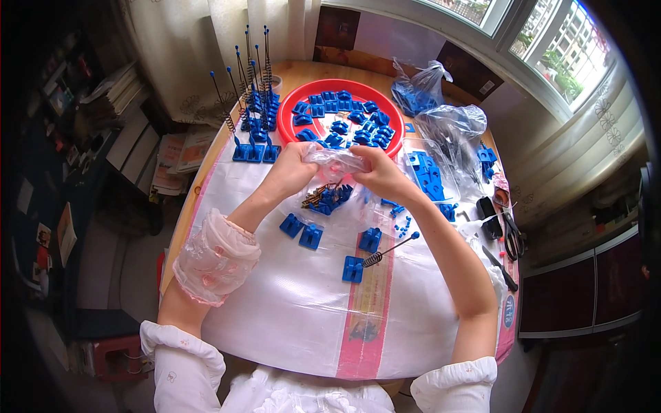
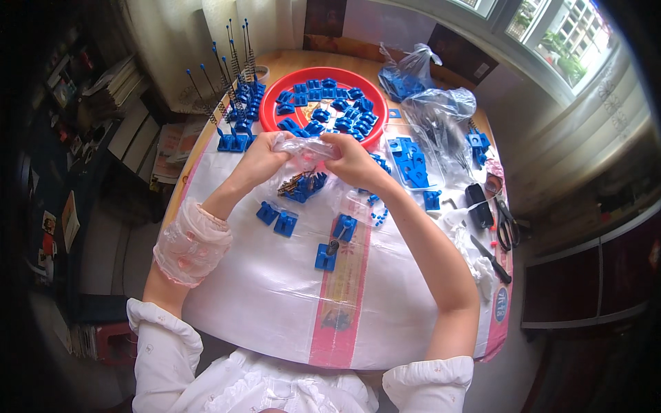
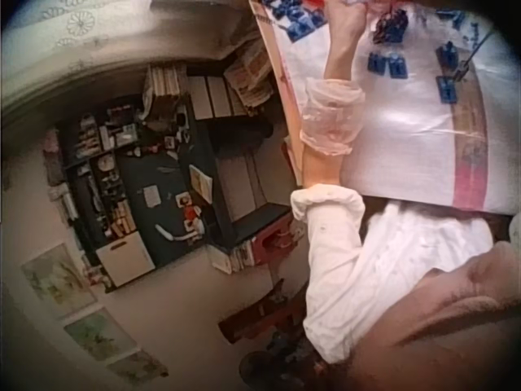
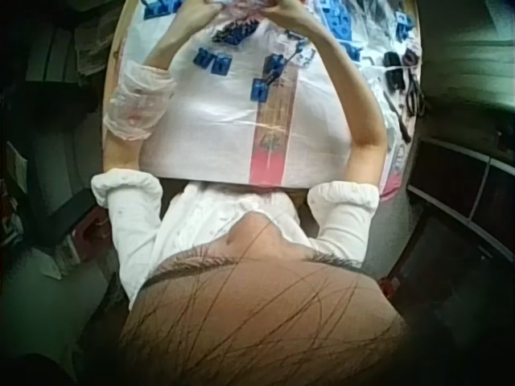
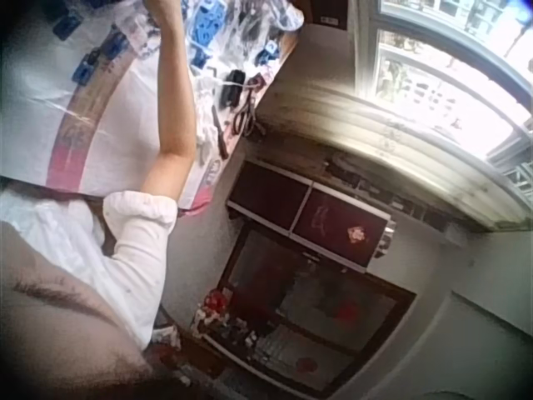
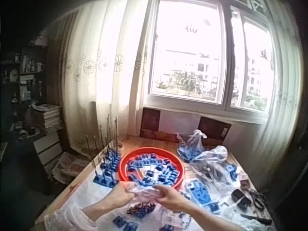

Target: Assembling components by threading wires and springs through blue plastic housings.

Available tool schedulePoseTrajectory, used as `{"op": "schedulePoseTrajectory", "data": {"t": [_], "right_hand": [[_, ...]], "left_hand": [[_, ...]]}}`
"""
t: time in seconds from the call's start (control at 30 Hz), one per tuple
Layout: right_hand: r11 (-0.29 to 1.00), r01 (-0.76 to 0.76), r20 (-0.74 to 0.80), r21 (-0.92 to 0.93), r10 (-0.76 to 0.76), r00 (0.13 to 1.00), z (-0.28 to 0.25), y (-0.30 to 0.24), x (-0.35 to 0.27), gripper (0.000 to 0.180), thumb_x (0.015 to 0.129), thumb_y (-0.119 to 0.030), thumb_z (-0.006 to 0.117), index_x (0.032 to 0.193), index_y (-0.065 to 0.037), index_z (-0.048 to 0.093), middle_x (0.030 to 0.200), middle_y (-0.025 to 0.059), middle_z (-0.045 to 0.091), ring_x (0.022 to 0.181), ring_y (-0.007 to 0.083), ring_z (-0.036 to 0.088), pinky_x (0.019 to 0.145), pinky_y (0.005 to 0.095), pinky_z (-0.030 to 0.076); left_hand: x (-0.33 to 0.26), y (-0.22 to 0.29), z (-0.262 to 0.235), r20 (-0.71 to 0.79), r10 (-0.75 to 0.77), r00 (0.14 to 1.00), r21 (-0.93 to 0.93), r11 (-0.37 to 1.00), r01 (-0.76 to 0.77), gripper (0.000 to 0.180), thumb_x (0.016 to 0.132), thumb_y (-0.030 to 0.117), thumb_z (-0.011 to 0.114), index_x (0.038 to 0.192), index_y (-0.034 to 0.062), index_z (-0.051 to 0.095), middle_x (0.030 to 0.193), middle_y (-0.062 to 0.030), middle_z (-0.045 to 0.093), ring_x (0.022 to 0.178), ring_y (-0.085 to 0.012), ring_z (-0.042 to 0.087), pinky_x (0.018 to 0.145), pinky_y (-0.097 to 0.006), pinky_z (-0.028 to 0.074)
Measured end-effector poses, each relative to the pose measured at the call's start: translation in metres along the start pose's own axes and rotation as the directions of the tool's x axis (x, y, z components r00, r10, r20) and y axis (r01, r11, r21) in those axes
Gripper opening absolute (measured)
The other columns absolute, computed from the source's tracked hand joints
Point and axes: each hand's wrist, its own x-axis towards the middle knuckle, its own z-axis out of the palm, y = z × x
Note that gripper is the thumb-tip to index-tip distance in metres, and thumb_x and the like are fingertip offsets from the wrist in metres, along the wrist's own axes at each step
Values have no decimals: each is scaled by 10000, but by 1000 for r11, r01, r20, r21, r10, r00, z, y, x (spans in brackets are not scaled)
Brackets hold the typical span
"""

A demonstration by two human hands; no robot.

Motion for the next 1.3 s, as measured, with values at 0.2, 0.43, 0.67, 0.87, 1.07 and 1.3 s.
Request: {"op": "schedulePoseTrajectory", "data": {"t": [0.2, 0.43, 0.67, 0.87, 1.07, 1.3], "right_hand": [[998, 50, -2, 26, -50, 999, -5, 15, 6, 480, 794, -24, 668, 1265, 65, 633, 1134, 196, 706, 1047, 252, 681, 936, 335, 514], [952, 3, 33, -305, 8, 999, -2, -17, 0, 408, 824, -109, 767, 1180, 51, 647, 901, 163, 716, 834, 200, 689, 793, 327, 535], [979, 22, 52, -201, -12, 999, 6, 12, 7, 432, 822, -101, 782, 1203, 52, 648, 977, 164, 750, 888, 182, 710, 808, 348, 545], [990, 32, -29, -134, -36, 999, 4, 2, 4, 458, 822, -86, 782, 1235, 42, 629, 1038, 139, 737, 941, 192, 699, 857, 326, 546], [922, 179, -294, -344, -287, 912, -5, -32, -15, 258, 787, -75, 750, 1028, -40, 668, 968, 122, 694, 956, 292, 662, 856, 404, 518], [889, 301, 8, -346, -318, 948, -9, -72, -30, 173, 844, -109, 756, 973, -33, 670, 902, 115, 665, 859, 325, 672, 784, 418, 534]], "left_hand": [[1, -6, -4, 51, 0, 999, 149, 989, -8, 239, 960, 109, 583, 1118, -18, 708, 972, -123, 747, 909, -186, 692, 850, -340, 516], [1, -3, -6, 140, -186, 973, 179, 971, 160, 327, 1029, 224, 530, 1140, -29, 703, 957, -148, 744, 915, -224, 694, 855, -378, 512], [3, -1, -3, 160, -157, 975, 142, 981, 135, 361, 1033, 261, 537, 1122, -50, 697, 948, -161, 746, 904, -220, 704, 837, -376, 518], [-5, -2, -8, 53, -73, 996, 253, 966, 57, 317, 988, 241, 633, 1170, -15, 674, 991, -173, 747, 909, -252, 710, 841, -381, 532], [-32, 23, -9, -70, 375, 924, 558, 783, -275, 550, 833, 161, 821, 1309, 64, 564, 1232, -172, 638, 1071, -348, 650, 949, -435, 517], [-57, 40, -27, -1, 657, 754, 796, 457, -398, 587, 763, 208, 881, 1256, 122, 574, 1112, -132, 592, 947, -274, 663, 748, -350, 567]]}}
